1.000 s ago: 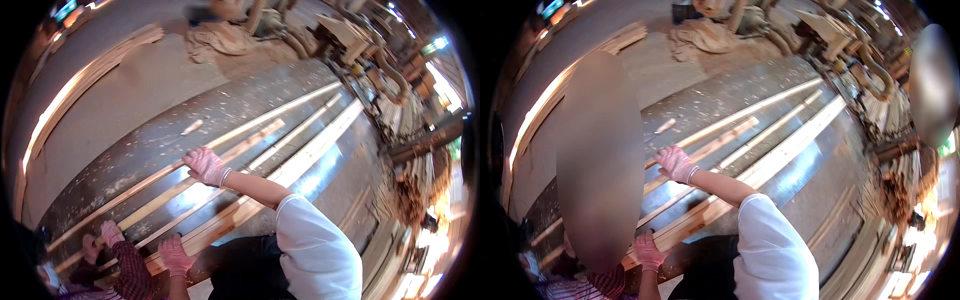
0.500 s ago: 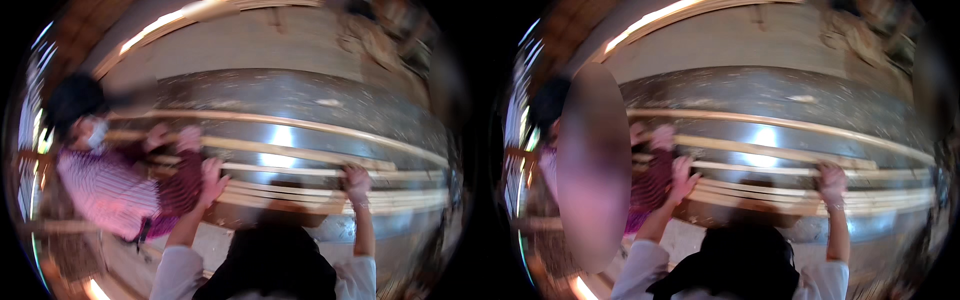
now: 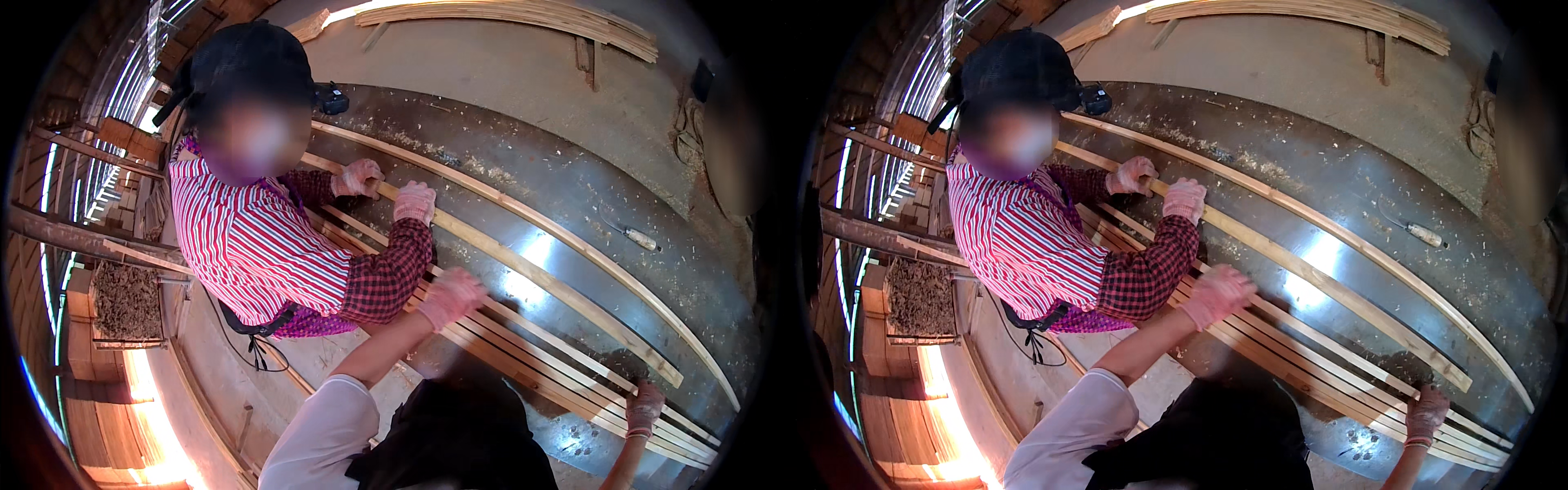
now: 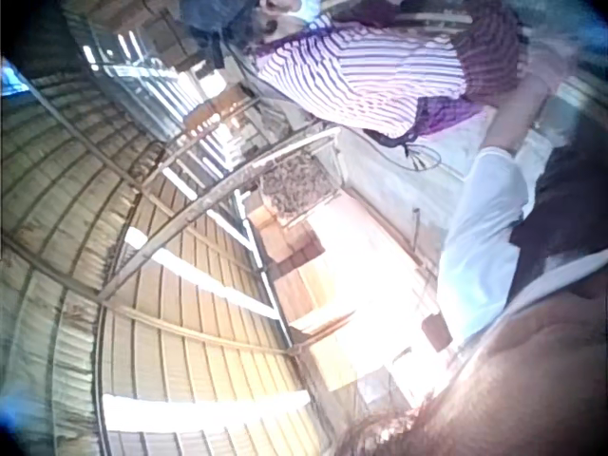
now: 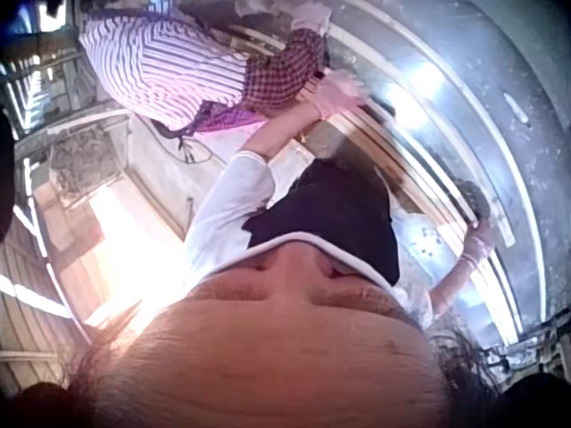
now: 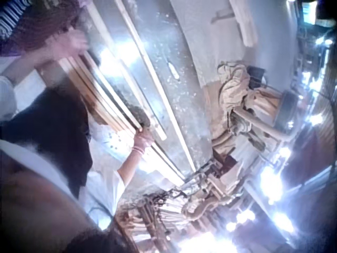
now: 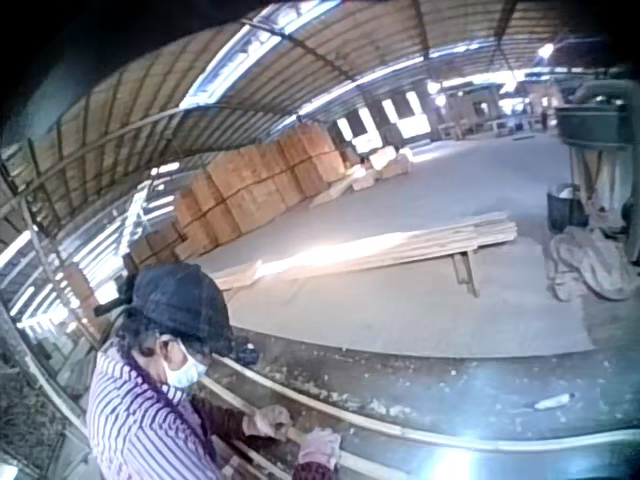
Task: The person picks up wooden planks from a metal table and moves them to a large stack on the floor.
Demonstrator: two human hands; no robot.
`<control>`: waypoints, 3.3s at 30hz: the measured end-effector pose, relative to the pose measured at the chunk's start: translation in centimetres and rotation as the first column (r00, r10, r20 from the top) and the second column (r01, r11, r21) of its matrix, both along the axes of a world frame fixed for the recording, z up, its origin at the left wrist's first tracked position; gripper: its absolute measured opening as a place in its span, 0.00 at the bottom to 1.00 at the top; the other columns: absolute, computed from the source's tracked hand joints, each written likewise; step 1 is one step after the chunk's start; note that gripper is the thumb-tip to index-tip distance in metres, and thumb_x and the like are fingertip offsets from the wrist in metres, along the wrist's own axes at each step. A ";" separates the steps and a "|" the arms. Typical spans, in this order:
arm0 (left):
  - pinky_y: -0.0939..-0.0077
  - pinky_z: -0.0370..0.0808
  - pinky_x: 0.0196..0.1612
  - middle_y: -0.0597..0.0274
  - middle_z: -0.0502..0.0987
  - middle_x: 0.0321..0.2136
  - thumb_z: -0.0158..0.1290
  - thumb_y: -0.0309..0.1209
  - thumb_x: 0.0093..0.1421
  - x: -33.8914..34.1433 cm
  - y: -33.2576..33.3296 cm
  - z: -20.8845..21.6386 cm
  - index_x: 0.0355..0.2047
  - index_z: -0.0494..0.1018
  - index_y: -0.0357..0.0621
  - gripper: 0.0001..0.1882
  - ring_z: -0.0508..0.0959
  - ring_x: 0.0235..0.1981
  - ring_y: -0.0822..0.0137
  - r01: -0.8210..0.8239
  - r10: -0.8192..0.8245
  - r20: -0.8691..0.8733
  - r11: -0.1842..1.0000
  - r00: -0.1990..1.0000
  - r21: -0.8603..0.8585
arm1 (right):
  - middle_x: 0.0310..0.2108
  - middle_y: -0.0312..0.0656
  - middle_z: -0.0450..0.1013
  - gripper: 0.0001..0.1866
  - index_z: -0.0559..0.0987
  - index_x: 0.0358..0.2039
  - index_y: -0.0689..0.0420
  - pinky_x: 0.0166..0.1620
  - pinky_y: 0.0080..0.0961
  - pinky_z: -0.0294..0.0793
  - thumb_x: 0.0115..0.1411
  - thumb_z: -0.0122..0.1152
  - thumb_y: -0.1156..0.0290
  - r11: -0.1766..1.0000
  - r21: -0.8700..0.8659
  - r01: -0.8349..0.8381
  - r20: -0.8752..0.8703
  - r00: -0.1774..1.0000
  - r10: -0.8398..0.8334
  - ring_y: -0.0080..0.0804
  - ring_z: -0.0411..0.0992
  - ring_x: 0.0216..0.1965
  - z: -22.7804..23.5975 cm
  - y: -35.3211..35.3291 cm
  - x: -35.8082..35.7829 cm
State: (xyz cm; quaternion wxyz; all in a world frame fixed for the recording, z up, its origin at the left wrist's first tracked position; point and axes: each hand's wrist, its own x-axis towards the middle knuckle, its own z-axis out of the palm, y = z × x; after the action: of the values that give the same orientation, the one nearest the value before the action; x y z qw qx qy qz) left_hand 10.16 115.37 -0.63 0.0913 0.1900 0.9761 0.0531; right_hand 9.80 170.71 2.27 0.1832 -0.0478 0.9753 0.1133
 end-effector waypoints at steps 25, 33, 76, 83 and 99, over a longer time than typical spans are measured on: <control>0.55 0.48 0.69 0.39 0.62 0.61 0.69 0.57 0.31 5.6 12.2 4.6 0.64 0.53 0.31 0.66 0.58 0.64 0.46 0.223 -0.225 0.063 0.974 0.972 0.042 | 0.42 0.42 0.73 0.27 0.73 0.48 0.52 0.51 0.37 0.69 0.50 0.64 0.53 0.821 -0.548 0.159 -0.281 0.890 -0.360 0.41 0.71 0.47 2.9 -11.4 11.8; 0.55 0.73 0.51 0.52 0.80 0.39 0.55 0.43 0.50 7.1 17.3 5.8 0.33 0.75 0.38 0.19 0.78 0.45 0.51 0.632 -0.634 -0.180 0.771 0.752 -0.075 | 0.40 0.42 0.72 0.24 0.75 0.44 0.52 0.49 0.39 0.70 0.49 0.65 0.55 0.761 -0.647 0.049 -0.235 0.937 -0.260 0.42 0.72 0.45 1.0 -15.5 21.7; 0.56 0.72 0.43 0.53 0.78 0.31 0.53 0.43 0.54 24.7 32.9 0.4 0.30 0.75 0.40 0.17 0.77 0.38 0.52 0.964 -0.953 0.249 0.218 0.175 0.155 | 0.57 0.50 0.70 0.33 0.66 0.61 0.52 0.59 0.38 0.67 0.61 0.53 0.46 -0.528 -0.630 0.569 0.573 -0.118 -0.811 0.46 0.68 0.58 -8.1 -23.9 60.7; 0.56 0.72 0.42 0.53 0.78 0.30 0.53 0.43 0.55 29.4 39.1 -1.9 0.30 0.75 0.40 0.17 0.77 0.37 0.52 0.972 -0.924 0.376 0.149 0.073 0.179 | 0.46 0.47 0.77 0.23 0.76 0.50 0.54 0.45 0.41 0.78 0.58 0.57 0.54 -0.475 -0.421 0.773 0.559 -0.192 -0.807 0.43 0.77 0.47 -8.6 -17.7 63.2; 0.56 0.71 0.39 0.54 0.77 0.27 0.52 0.43 0.56 45.1 67.4 -6.3 0.29 0.75 0.41 0.16 0.77 0.34 0.53 0.943 -0.777 0.629 0.214 0.006 0.256 | 0.51 0.49 0.74 0.29 0.71 0.58 0.52 0.51 0.43 0.74 0.55 0.52 0.56 -0.780 -0.470 0.413 0.461 -0.639 -0.616 0.48 0.73 0.52 -7.8 2.2 84.5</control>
State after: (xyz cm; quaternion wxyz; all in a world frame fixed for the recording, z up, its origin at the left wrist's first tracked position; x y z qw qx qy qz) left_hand 55.29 182.73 -6.96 0.4555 0.7041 0.5402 -0.0706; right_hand 94.32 172.92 -5.52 -0.0196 0.8160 0.3896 -0.4266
